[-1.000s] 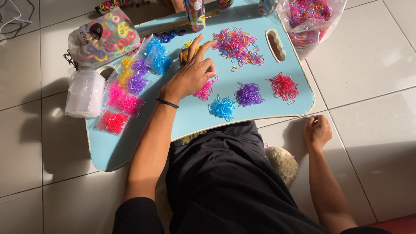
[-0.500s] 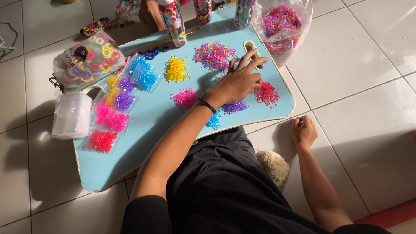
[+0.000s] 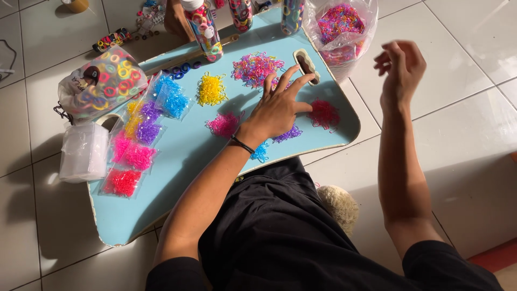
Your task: Sorting small colorful rubber bands and placing them into plastic bags on a small table
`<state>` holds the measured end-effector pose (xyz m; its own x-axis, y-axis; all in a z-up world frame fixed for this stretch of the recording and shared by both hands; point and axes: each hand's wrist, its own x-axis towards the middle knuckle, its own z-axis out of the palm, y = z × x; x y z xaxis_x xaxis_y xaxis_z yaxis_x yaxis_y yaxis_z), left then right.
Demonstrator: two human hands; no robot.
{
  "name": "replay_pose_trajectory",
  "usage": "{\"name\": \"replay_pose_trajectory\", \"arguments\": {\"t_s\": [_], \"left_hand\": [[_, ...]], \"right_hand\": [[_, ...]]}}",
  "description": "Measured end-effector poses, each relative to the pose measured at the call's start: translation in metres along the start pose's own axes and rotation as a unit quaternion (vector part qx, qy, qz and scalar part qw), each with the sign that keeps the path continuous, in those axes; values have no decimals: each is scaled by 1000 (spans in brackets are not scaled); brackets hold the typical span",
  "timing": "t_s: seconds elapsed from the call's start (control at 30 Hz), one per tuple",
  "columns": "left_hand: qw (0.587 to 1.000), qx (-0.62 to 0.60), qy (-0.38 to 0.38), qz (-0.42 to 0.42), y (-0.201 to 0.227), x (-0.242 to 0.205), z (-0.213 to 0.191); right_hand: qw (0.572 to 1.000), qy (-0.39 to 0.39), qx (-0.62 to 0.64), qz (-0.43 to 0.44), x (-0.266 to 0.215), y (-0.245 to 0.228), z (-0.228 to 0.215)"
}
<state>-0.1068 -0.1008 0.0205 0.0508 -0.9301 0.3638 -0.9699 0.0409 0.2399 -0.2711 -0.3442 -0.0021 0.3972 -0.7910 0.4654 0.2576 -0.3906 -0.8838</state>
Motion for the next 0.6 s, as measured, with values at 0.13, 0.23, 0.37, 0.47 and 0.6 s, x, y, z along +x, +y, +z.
{"name": "replay_pose_trajectory", "arguments": {"t_s": [0.13, 0.23, 0.37, 0.47, 0.6], "left_hand": [[999, 13, 40, 22, -13, 2, -7], [990, -25, 135, -17, -32, -3, -24], [976, 45, 206, -54, -49, -24, -52], [973, 48, 208, -83, -61, -34, -50], [977, 37, 190, -90, -65, -40, -43]], "right_hand": [[988, -130, 38, -76, 32, -29, 60], [968, -231, 1, -99, 35, -35, 98], [925, -293, -107, -215, 23, -34, 125], [878, -310, -180, -318, 16, -28, 137], [858, -346, -218, -312, 13, -3, 142]]}}
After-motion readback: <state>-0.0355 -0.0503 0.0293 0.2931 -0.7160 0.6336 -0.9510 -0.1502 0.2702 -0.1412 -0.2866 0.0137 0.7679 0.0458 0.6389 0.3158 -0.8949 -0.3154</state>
